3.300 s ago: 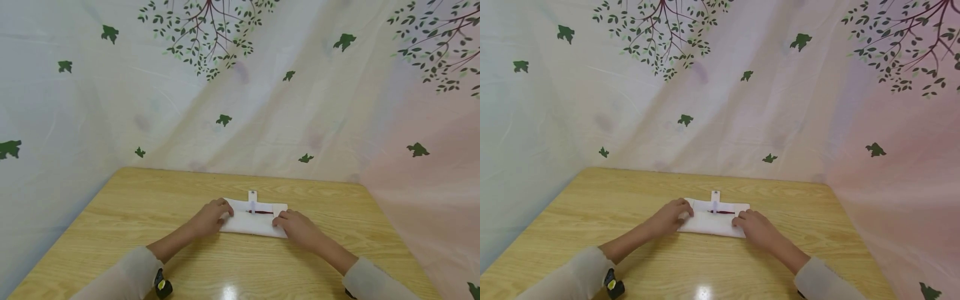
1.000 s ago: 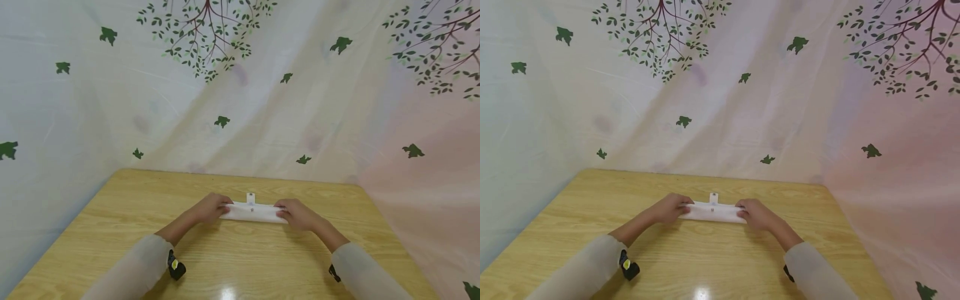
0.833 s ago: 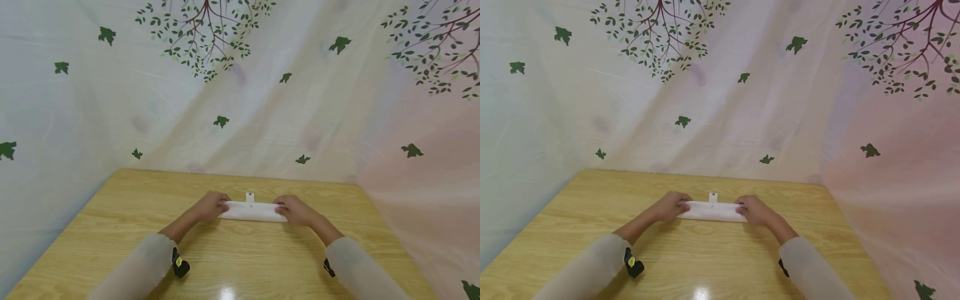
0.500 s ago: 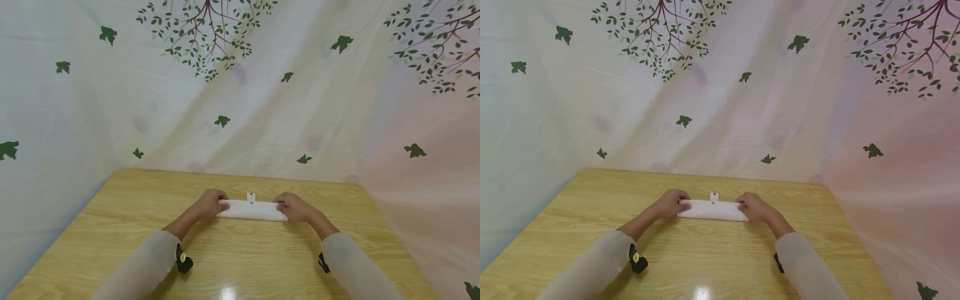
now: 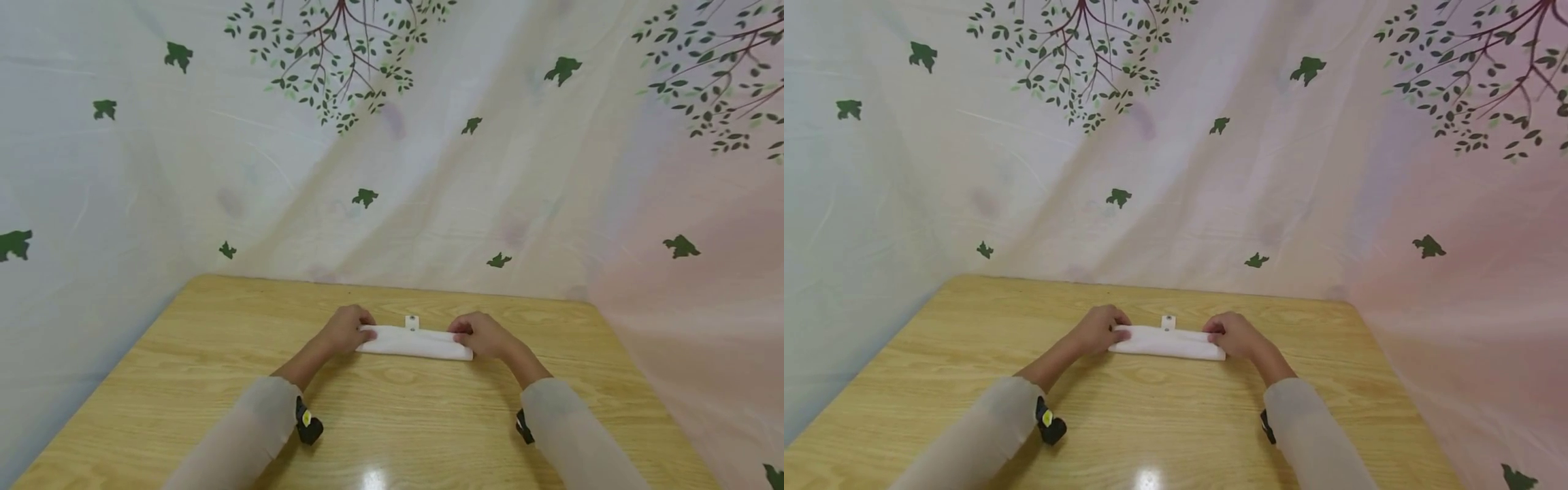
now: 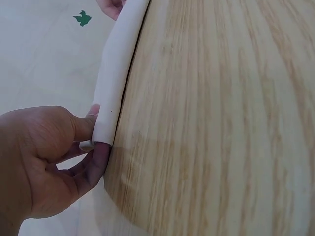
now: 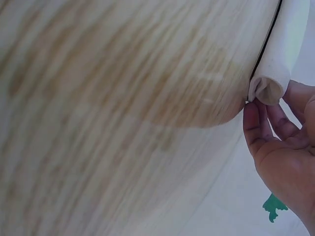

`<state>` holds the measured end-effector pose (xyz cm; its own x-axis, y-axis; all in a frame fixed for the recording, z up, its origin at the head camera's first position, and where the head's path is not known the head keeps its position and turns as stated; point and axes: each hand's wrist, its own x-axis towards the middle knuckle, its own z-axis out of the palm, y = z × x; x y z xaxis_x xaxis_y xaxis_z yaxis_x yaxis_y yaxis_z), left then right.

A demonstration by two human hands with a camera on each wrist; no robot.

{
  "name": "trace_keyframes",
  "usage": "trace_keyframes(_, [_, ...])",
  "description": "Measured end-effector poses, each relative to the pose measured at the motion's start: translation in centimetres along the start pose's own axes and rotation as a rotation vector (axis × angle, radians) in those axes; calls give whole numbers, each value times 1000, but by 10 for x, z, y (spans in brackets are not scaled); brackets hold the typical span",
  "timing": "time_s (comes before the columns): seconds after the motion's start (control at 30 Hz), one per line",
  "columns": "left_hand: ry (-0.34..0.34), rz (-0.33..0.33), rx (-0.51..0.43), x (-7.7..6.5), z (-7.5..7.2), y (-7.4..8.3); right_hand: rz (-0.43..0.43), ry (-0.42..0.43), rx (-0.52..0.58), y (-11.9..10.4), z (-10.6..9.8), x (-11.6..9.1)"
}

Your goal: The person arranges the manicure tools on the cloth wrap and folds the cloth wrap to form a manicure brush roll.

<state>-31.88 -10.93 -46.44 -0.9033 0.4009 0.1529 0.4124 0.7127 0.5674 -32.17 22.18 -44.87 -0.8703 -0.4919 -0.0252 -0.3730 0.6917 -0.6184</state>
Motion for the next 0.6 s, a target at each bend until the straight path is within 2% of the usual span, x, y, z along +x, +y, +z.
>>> trace_keyframes(0.2, [-38,-13,52,2,-1,4,18,-8,9,-3,-2,-1])
trace_keyframes(0.47, [-90,-52,117,-3,-3,10,6,-67,15,-2,-4,-3])
trace_keyframes(0.6, [-93,-29,140,-4,-2,11,-6,-79,10,-1,-7,-4])
